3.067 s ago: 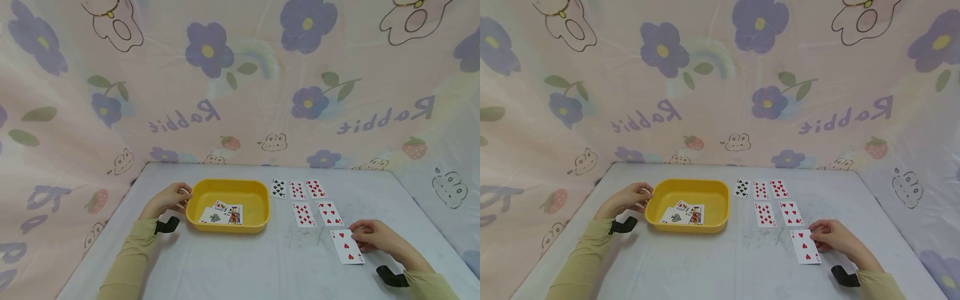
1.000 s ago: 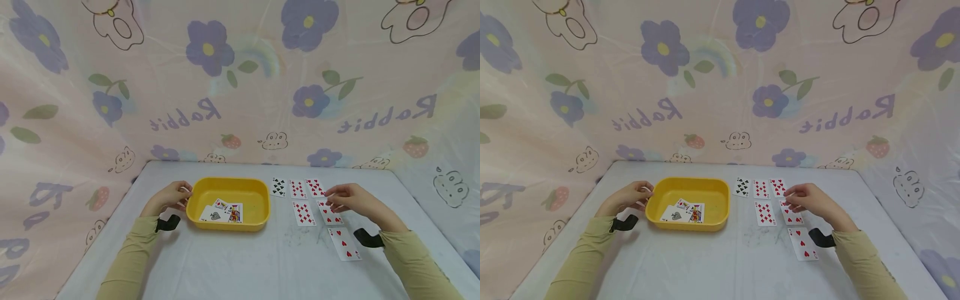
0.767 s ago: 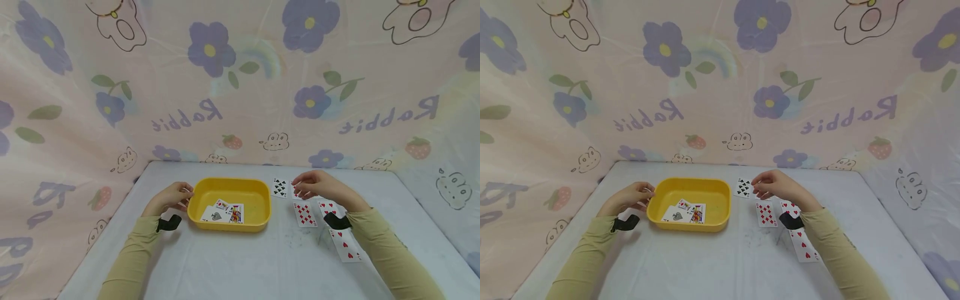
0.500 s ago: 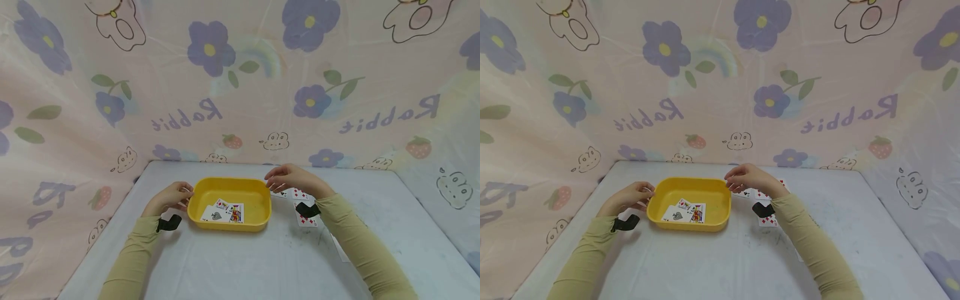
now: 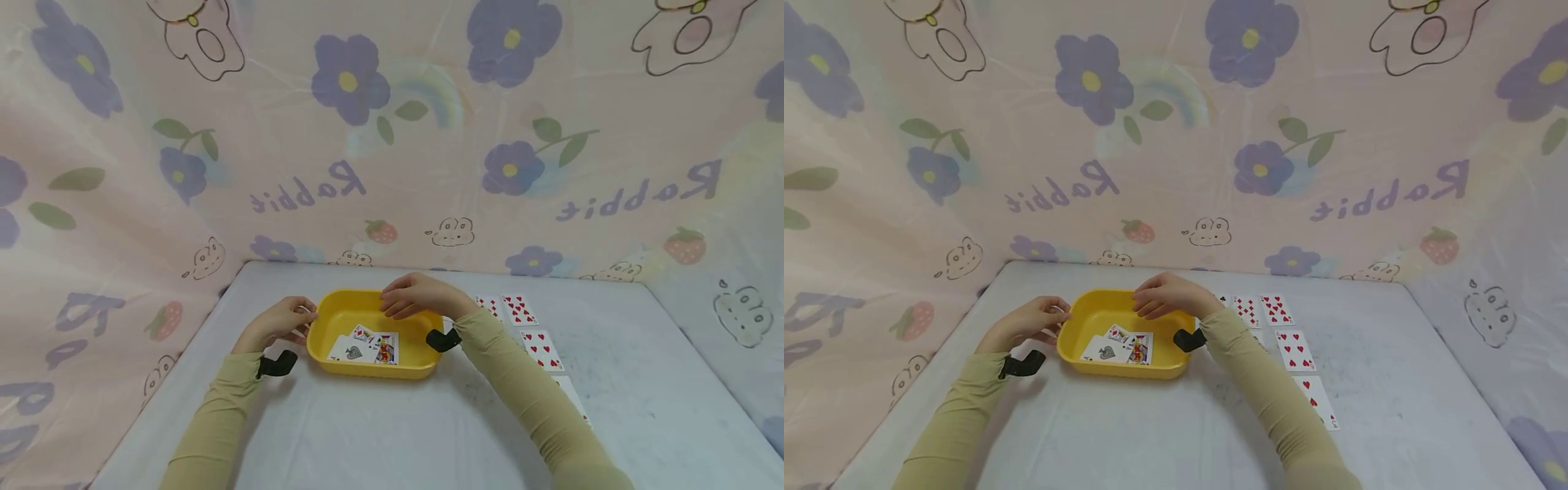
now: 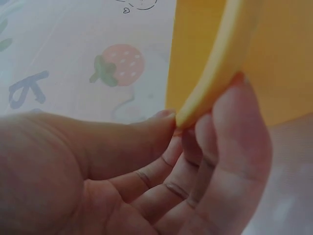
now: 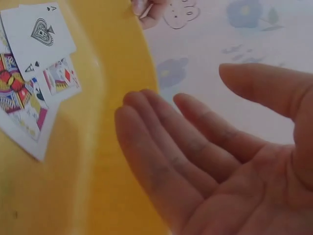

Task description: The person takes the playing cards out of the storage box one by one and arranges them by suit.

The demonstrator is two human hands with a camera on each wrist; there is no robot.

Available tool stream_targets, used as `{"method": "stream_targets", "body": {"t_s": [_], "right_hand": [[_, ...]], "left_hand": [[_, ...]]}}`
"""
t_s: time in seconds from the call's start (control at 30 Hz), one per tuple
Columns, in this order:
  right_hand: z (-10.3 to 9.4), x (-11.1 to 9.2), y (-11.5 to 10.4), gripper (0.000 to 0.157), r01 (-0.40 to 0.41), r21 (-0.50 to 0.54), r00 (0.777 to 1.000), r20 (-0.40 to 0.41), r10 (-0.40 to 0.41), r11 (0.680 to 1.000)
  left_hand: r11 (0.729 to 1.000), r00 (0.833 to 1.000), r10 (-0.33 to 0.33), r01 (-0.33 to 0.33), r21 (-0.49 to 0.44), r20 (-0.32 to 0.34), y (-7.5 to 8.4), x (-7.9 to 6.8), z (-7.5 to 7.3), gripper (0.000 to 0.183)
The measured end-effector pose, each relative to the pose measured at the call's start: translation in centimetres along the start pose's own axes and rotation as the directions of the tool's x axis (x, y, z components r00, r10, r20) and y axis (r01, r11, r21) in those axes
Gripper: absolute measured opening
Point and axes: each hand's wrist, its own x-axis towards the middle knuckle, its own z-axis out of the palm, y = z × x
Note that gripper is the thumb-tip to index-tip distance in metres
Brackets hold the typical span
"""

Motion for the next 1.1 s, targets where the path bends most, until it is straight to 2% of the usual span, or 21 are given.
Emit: {"method": "stream_targets", "body": {"t_s": [0.23,0.47,0.77,0.87,0.97,1.1], "right_hand": [[1.7,2.3,0.4,0.043,-0.088,-0.027,0.996,0.027,0.089,0.996],[2.3,3.7,1.0,0.046,-0.162,-0.065,0.986,-0.041,0.160,0.985],[2.5,5.1,1.7,0.046,-0.191,-0.031,0.982,0.000,0.191,0.981],[2.9,5.4,1.8,0.045,-0.202,-0.050,0.979,0.004,0.203,0.978],[3.3,5.5,1.6,0.038,-0.205,-0.094,0.979,-0.001,0.206,0.974],[3.7,5.6,1.4,0.023,-0.168,-0.186,0.985,0.012,0.173,0.968]], "left_hand": [[1.000,1.000,0.002,-0.002,0.006,0.003,0.1,0.0,0.0,0.023],[1.000,1.000,-0.017,0.017,0.003,0.008,0.4,-0.3,0.1,0.023],[1.000,1.000,0.004,-0.004,0.009,0.019,0.3,-0.3,0.0,0.024],[1.000,1.000,0.002,-0.002,0.004,0.016,0.3,-0.3,0.0,0.024],[1.000,1.000,0.000,0.000,0.000,0.015,0.3,-0.3,0.1,0.024],[1.000,1.000,0.004,-0.004,-0.001,0.015,0.3,-0.3,0.1,0.024]]}}
